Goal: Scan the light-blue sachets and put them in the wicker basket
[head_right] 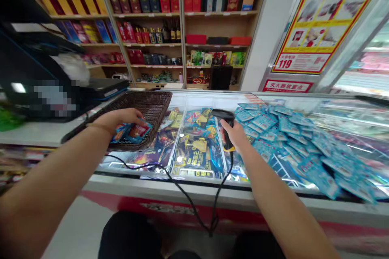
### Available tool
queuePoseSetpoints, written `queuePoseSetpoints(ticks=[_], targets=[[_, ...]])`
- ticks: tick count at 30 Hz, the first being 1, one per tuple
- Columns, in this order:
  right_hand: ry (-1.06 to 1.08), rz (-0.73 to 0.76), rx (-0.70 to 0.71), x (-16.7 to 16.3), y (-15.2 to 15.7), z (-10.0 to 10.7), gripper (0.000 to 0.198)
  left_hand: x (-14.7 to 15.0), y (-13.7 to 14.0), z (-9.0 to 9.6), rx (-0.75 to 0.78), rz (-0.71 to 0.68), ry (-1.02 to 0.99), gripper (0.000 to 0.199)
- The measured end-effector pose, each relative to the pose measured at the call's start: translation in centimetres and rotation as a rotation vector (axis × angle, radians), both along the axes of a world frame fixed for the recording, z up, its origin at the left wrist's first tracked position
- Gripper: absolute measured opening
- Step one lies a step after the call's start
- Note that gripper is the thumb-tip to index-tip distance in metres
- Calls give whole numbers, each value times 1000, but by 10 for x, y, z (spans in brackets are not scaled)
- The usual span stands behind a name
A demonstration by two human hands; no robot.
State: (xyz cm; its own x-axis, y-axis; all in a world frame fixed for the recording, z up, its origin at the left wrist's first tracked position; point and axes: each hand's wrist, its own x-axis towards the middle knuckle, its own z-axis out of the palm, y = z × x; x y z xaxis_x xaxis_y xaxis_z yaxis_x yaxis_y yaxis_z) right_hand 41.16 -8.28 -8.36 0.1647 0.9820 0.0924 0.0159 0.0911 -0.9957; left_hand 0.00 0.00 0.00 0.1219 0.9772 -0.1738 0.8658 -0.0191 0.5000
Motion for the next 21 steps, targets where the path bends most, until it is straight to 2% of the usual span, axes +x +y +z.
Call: queuePoseSetpoints(ticks=[2, 5, 7, 10, 12, 14, 17, 21], targets=[[10, -6, -8, 0, 0, -1, 40, 6, 2, 12, 198, 157, -126, 20], [26, -11, -10, 1, 0, -1, 42, 19, 2, 31, 409, 337, -303, 17], [34, -14, -5, 2, 0, 0, 43, 34, -1, 43, 471, 377, -408, 15], [33, -28, 4, 3, -1, 3, 46, 66, -8, 56, 484, 334, -768, 12], [33, -43, 14, 4, -1, 5, 47, 96, -14, 56, 374, 275, -987, 14], [42, -67, 26, 5, -2, 6, 48, 130, -18, 47, 160, 208, -1208, 10], [71, -97, 39, 6, -4, 9, 49, 182, -22, 16, -139, 281, -1541, 15], [96, -109, 49, 6, -6, 12, 49, 229, -22, -34, -481, 368, -1781, 50]])
